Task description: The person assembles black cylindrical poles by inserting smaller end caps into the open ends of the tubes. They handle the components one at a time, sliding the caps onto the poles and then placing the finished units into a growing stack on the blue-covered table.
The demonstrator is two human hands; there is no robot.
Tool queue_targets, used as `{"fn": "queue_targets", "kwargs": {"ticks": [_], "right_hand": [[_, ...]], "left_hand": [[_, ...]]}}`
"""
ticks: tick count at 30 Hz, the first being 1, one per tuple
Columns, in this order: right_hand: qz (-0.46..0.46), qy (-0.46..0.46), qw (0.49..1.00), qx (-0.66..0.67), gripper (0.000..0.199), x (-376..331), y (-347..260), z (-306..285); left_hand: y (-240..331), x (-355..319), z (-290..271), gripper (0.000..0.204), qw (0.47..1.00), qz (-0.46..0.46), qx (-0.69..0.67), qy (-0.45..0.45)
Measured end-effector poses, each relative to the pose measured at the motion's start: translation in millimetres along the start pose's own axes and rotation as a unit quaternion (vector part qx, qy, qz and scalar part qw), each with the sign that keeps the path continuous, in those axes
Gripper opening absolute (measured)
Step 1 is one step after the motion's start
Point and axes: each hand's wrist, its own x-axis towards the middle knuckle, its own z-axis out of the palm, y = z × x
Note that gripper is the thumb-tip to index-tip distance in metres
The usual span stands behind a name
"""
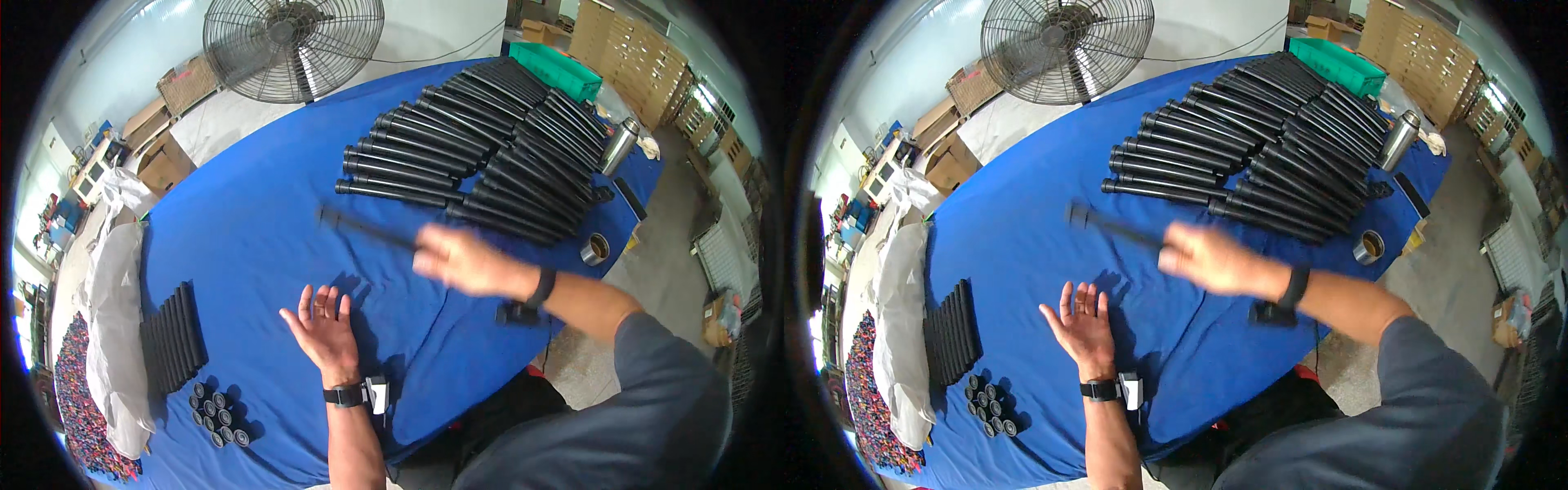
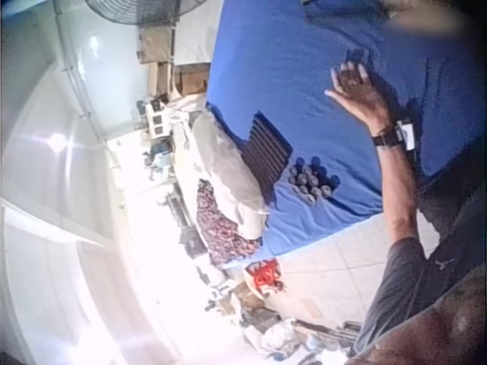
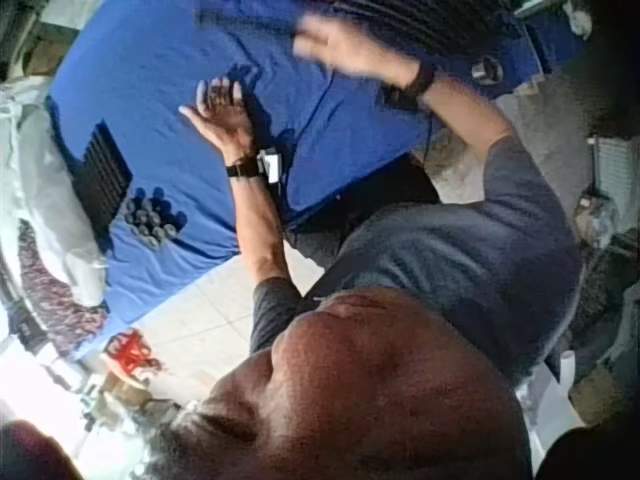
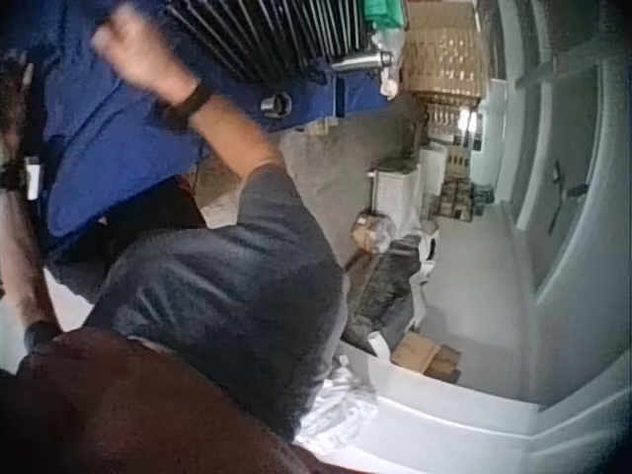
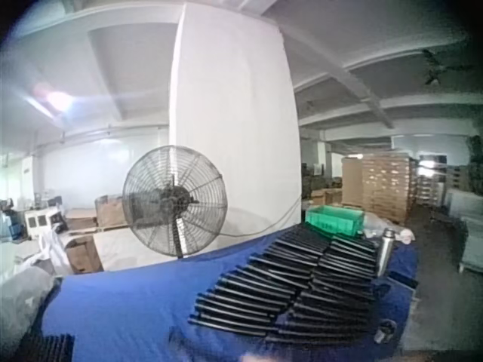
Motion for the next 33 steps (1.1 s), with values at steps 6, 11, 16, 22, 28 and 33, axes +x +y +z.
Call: {"fn": "queue_targets", "kwargs": {"ticks": [6,11,16,22,28,33], "right_hand": [[-0.036,0.284,0.935,-0.209,0.032,105,106,-157],[0.064,0.243,0.928,-0.274,0.036,126,171,-176],[0.070,0.227,0.899,-0.369,0.035,147,193,-164],[0.066,0.244,0.908,-0.335,0.033,167,201,-162],[0.085,0.267,0.891,-0.356,0.032,168,210,-161],[0.077,0.259,0.885,-0.380,0.029,162,202,-159]], "left_hand": [[-13,12,-19,0.048,0.992,0.000,0.103,-0.080],[-13,15,-20,0.042,0.992,-0.007,0.098,-0.083],[-9,13,-20,0.039,0.991,-0.004,0.109,-0.079],[-10,11,-18,0.036,0.987,0.003,0.132,-0.091],[-10,13,-20,0.035,0.987,-0.003,0.127,-0.099],[-7,11,-19,0.033,0.987,-0.001,0.133,-0.090]]}}
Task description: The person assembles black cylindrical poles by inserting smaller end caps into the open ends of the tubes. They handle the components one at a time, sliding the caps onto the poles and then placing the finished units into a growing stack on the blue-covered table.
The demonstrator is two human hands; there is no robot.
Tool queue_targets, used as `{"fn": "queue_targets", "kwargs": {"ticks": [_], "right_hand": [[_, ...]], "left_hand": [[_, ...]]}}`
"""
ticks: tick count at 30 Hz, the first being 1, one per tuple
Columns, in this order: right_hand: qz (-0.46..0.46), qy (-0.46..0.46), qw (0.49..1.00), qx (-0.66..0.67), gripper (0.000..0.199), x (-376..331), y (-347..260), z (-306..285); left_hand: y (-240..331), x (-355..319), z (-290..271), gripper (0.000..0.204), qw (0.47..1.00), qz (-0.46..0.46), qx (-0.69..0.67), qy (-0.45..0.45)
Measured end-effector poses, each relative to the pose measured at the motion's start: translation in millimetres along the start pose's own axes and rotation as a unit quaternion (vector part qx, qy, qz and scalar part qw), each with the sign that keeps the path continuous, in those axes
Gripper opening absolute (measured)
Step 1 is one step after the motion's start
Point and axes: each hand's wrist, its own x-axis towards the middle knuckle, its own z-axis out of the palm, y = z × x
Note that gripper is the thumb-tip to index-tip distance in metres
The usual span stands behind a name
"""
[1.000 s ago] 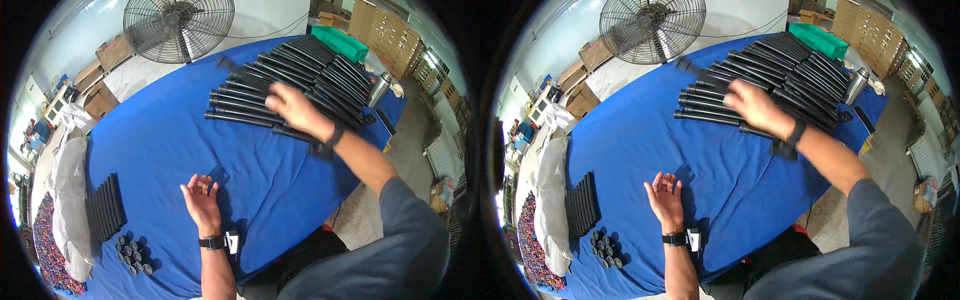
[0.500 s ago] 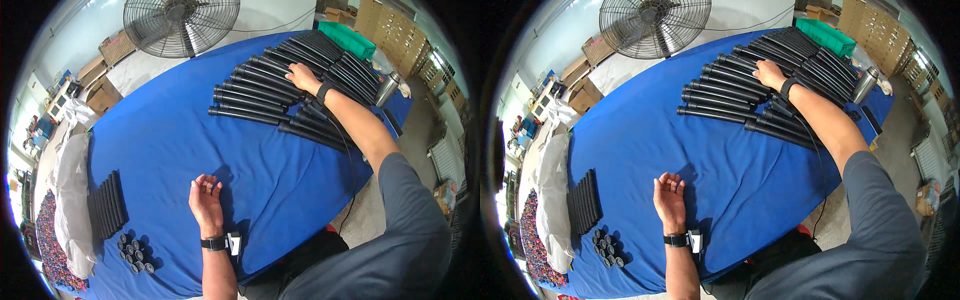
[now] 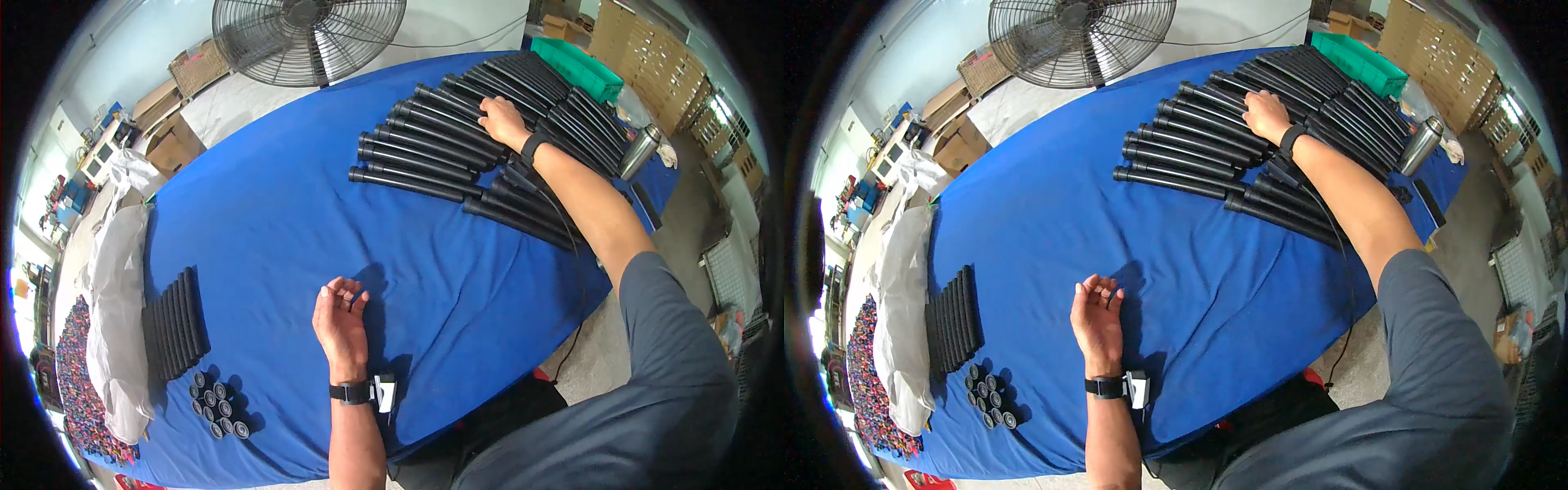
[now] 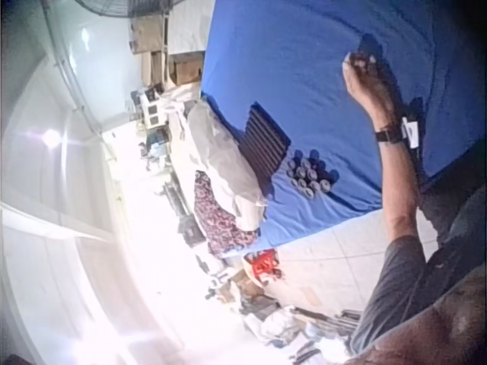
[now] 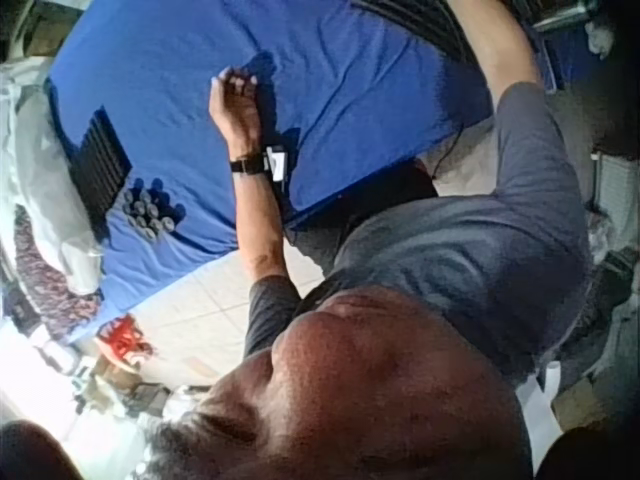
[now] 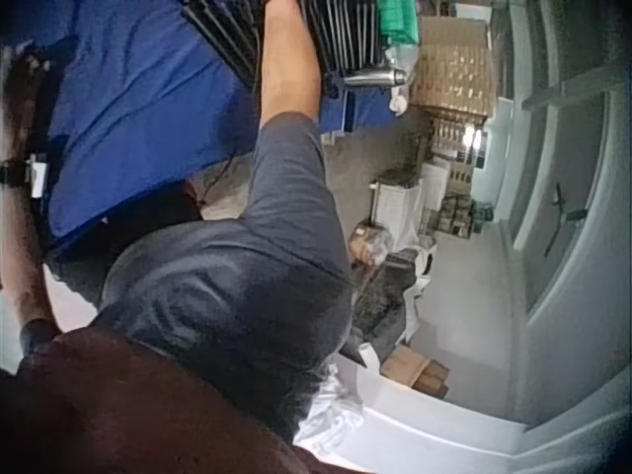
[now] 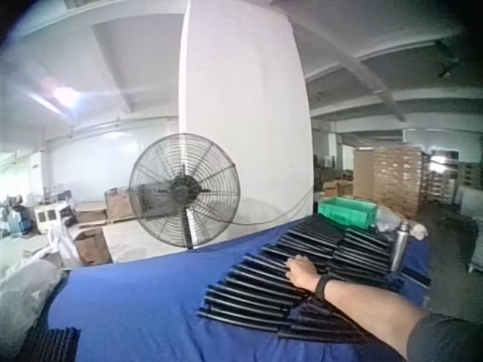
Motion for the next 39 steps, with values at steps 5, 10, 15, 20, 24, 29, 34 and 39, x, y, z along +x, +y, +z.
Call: {"fn": "queue_targets", "kwargs": {"ticks": [5,10,15,20,24,29,34,39], "right_hand": [[0.008,-0.019,1.000,-0.012,0.028,-1,13,-10],[0.037,0.079,0.967,0.240,0.033,-11,-10,-34],[0.152,-0.162,0.607,0.763,0.023,-120,-153,-73],[0.291,-0.312,0.240,0.872,0.020,-207,-220,-21],[0.287,-0.334,0.217,0.871,0.020,-220,-234,14],[0.216,-0.364,0.299,0.855,0.021,-222,-231,6],[0.195,-0.380,0.302,0.852,0.020,-219,-231,8],[0.189,-0.393,0.295,0.850,0.019,-218,-234,9]], "left_hand": [[-5,3,4,0.033,1.000,0.007,-0.004,0.004],[-12,9,6,0.027,1.000,0.006,-0.002,-0.001],[-3,2,-11,0.027,0.999,0.036,0.018,0.029],[-12,11,-7,0.024,0.999,0.033,0.020,0.016],[-11,12,-11,0.022,0.999,0.026,0.012,-0.035],[28,13,-8,0.023,0.981,-0.059,0.183,0.007],[126,53,-66,0.040,0.706,0.162,0.684,0.085],[199,81,-161,0.075,0.350,0.174,0.901,0.186]]}}
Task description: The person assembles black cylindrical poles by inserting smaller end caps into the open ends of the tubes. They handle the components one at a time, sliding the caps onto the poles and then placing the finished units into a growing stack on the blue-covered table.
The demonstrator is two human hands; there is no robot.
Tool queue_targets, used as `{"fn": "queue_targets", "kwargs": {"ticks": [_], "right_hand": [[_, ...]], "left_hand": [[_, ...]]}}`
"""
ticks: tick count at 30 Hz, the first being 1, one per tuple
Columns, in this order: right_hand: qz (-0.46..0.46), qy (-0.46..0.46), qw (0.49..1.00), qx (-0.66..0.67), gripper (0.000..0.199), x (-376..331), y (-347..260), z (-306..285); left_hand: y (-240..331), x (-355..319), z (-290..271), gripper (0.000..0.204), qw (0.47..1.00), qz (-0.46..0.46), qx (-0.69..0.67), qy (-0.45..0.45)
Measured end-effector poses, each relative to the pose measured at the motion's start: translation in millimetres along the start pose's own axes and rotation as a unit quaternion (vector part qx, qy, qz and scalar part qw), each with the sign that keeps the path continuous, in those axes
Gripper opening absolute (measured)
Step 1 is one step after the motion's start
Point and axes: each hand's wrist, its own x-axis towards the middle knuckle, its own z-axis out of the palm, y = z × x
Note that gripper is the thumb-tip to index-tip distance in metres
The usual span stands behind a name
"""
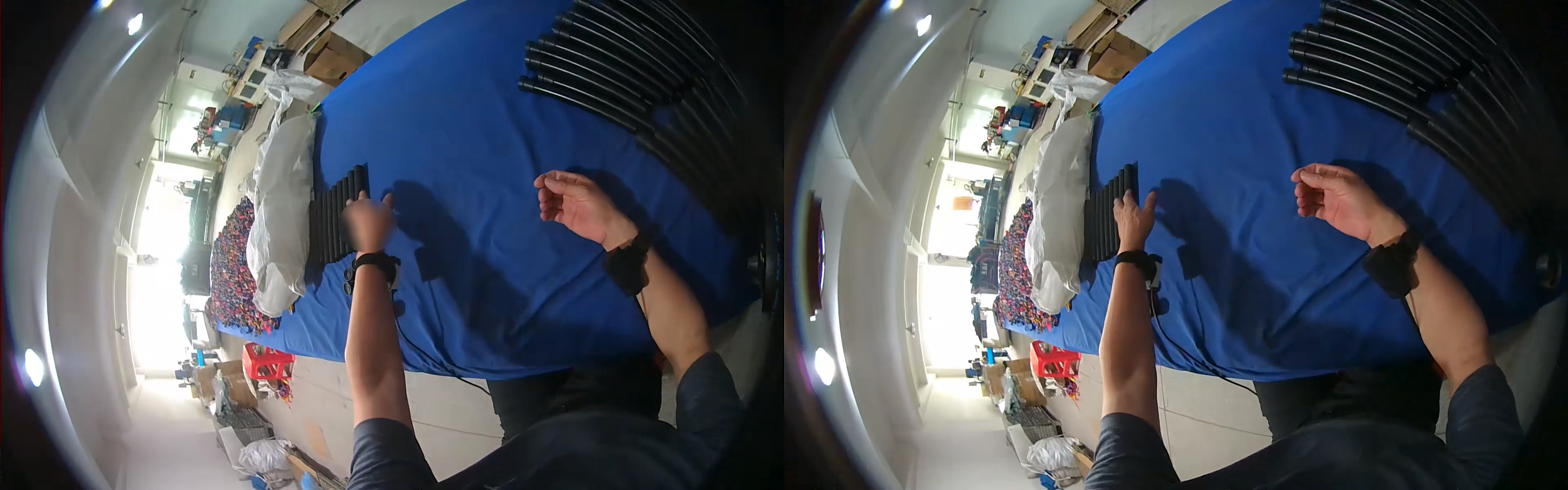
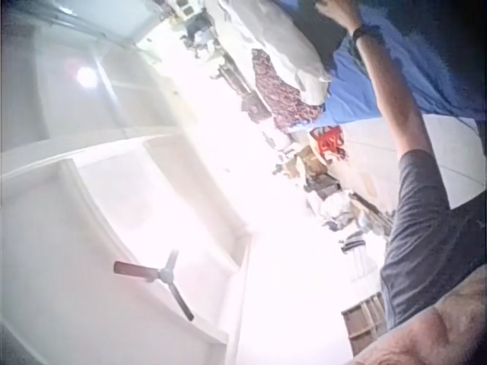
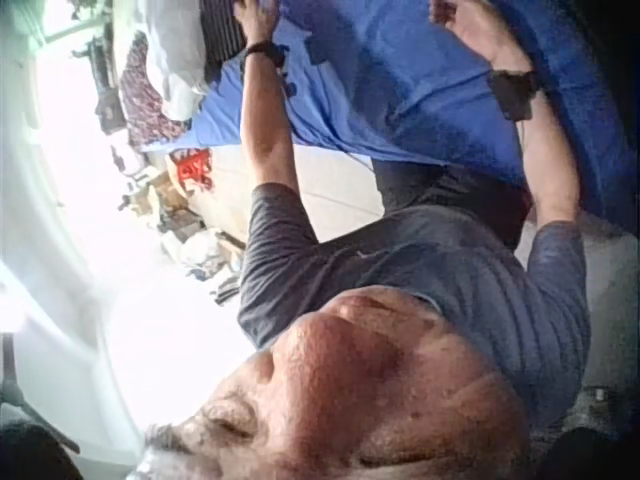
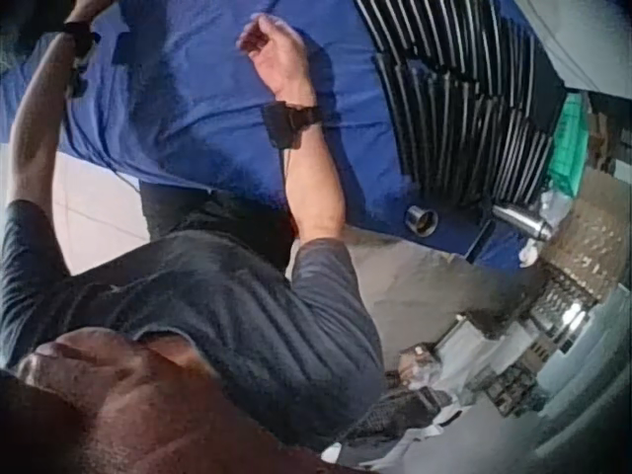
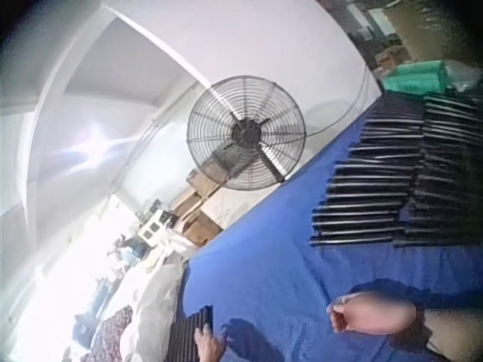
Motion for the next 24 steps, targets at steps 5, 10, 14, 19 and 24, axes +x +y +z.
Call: {"fn": "queue_targets", "kwargs": {"ticks": [5,10,14,19,24], "right_hand": [[0.004,0.004,1.000,0.005,0.018,0,3,9],[-0.006,0.015,1.000,-0.008,0.017,-2,-1,-2],[0.000,0.013,1.000,-0.005,0.017,-2,3,3],[-0.003,0.019,1.000,-0.008,0.018,-4,-2,6],[-0.006,0.008,1.000,-0.012,0.017,-2,0,3]], "left_hand": [[-39,-4,12,0.080,0.991,-0.087,0.010,-0.101],[17,1,-25,0.058,0.990,-0.091,-0.058,-0.089],[11,-4,-32,0.043,0.996,-0.066,-0.001,-0.057],[42,-22,-20,0.057,0.987,-0.047,-0.074,-0.133],[57,-23,-2,0.053,0.993,-0.034,-0.075,-0.083]]}}
